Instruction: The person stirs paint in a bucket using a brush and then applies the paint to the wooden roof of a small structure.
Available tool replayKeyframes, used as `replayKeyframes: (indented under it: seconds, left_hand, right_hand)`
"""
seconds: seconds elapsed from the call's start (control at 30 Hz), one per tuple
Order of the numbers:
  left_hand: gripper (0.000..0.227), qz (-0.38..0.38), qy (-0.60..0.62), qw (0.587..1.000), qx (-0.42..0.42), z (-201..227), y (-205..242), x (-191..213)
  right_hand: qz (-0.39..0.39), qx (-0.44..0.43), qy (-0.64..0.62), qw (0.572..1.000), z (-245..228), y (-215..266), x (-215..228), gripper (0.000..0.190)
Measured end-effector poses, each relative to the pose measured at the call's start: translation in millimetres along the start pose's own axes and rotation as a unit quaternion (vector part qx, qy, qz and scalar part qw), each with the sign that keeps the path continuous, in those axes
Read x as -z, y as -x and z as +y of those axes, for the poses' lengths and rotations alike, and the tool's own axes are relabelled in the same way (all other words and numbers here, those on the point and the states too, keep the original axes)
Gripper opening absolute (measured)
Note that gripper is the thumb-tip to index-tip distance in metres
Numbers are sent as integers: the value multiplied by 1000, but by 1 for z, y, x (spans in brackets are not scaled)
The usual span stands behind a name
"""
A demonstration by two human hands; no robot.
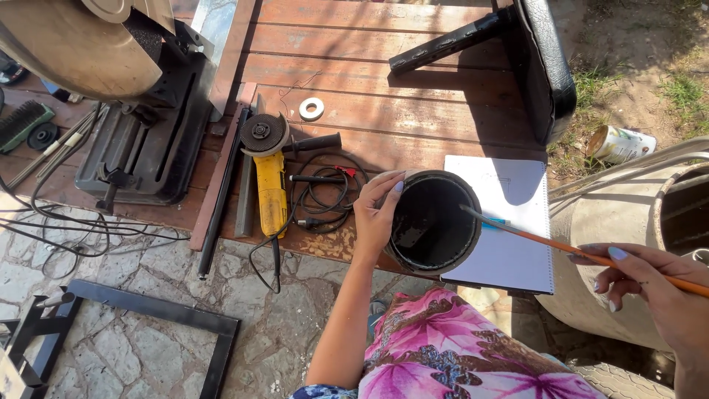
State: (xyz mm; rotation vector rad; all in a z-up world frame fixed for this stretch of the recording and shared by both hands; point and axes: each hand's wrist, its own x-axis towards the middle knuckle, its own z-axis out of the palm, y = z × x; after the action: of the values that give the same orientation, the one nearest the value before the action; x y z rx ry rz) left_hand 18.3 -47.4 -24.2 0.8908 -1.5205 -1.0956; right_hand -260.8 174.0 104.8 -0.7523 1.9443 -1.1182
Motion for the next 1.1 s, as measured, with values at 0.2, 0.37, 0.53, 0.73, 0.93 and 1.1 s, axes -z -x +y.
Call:
replayKeyframes:
  seconds: [0.2, 0.37, 0.53, 0.73, 0.93, 1.1]
  left_hand:
    - [24, 14, 10, 999, 27, -2, -7, 8]
    - [25, 36, 66, 996, 49, -14, -13, 25]
    - [26, 77, 102, 987, 94, -25, -13, 37]
    - [30, 108, 76, 985, 109, -38, -22, 41]
    - [27, 117, 42, 983, 137, -26, -33, 34]
    - [40, 111, -147, 970, 161, -26, -42, 43]
  right_hand:
    - [-65, 102, -30, 992, 14, -3, -29, 23]
    - [-85, 78, 58, 992, 16, -17, -66, 27]
    - [-105, 64, 93, 988, 12, -25, -65, 28]
    - [-138, 112, 102, 979, -1, -44, -66, 26]
    - [-142, 33, 167, 975, -18, -63, -47, 28]
    - [-168, 80, 144, 972, -22, -80, -58, 27]
